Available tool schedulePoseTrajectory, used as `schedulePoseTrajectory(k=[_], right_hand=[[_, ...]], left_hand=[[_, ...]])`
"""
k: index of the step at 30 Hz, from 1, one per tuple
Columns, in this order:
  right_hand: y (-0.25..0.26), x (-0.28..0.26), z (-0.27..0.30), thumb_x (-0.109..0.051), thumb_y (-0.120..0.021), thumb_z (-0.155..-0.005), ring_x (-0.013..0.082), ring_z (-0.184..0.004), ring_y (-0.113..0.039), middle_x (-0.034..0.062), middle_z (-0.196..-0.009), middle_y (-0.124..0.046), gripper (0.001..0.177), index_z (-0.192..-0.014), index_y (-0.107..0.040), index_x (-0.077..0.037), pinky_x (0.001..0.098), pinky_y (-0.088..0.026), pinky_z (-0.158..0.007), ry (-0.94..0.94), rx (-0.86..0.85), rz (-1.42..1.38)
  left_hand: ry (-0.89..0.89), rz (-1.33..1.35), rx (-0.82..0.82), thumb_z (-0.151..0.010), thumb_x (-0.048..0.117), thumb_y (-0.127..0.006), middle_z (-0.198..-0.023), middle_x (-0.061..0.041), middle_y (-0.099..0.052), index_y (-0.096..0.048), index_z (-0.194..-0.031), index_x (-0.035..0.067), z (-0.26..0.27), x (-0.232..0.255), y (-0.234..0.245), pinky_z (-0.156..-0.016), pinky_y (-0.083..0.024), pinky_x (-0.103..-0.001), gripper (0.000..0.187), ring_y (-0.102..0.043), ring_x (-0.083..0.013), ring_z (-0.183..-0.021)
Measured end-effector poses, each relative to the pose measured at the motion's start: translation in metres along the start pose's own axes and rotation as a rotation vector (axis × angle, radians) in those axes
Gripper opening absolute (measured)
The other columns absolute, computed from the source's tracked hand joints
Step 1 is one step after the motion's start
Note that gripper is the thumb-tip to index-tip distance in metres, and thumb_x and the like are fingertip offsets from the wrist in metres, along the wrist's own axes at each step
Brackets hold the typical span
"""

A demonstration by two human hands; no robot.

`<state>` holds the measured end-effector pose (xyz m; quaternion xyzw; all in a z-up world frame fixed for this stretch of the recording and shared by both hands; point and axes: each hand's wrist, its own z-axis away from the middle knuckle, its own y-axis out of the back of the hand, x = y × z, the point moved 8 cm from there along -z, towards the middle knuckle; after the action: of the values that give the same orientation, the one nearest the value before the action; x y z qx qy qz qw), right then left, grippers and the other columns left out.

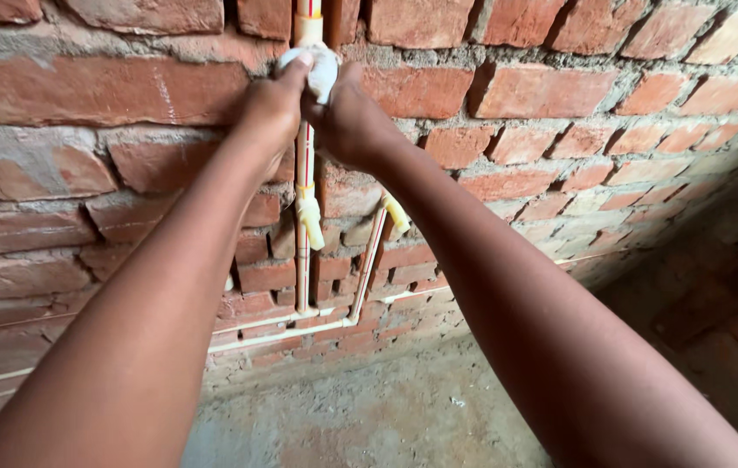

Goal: The person uses a white cloth to wipe white PVC pipes and fittings mounted on a red brick wall. They clean around the joints and along the pipe lengths, then wipe the floor near the wall.

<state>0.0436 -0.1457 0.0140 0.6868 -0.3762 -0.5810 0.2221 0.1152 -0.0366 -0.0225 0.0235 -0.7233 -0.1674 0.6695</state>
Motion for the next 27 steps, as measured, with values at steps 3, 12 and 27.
schedulePoseTrajectory(k=[3,12,27], right_hand=[[0.006,0.001,0.003,-0.032,-0.057,-0.103,0.0392,-0.095,-0.073,0.0300,-0.104,-0.069,0.049,-0.122,-0.033,0.005,0.0451,-0.058,-0.083,0.062,0.134,0.079],[0.002,-0.002,0.085,-0.021,-0.068,-0.091,0.0473,-0.108,-0.066,0.0321,-0.137,-0.052,0.074,-0.148,-0.026,0.000,0.0513,-0.058,-0.084,0.274,0.445,0.089],[-0.067,0.040,0.136,-0.022,-0.060,-0.098,0.0436,-0.110,-0.065,0.0286,-0.131,-0.061,0.065,-0.152,-0.029,-0.004,0.0498,-0.054,-0.088,0.226,0.444,0.022]], left_hand=[[-0.170,-0.259,0.244,-0.097,0.058,-0.049,-0.097,-0.009,-0.073,-0.067,-0.114,0.006,0.018,0.027,0.015,-0.076,-0.054,-0.041,0.058,-0.070,-0.0227,-0.085],[-0.545,-0.238,0.398,-0.103,0.062,-0.047,-0.084,-0.015,-0.074,-0.062,-0.117,0.007,0.094,0.014,0.005,-0.062,-0.057,-0.045,0.059,-0.075,-0.0324,-0.074],[-0.524,-0.186,0.421,-0.103,0.058,-0.052,-0.106,-0.023,-0.071,-0.055,-0.125,0.004,0.141,-0.076,-0.012,-0.077,-0.054,-0.049,0.058,-0.069,-0.0421,-0.096]])
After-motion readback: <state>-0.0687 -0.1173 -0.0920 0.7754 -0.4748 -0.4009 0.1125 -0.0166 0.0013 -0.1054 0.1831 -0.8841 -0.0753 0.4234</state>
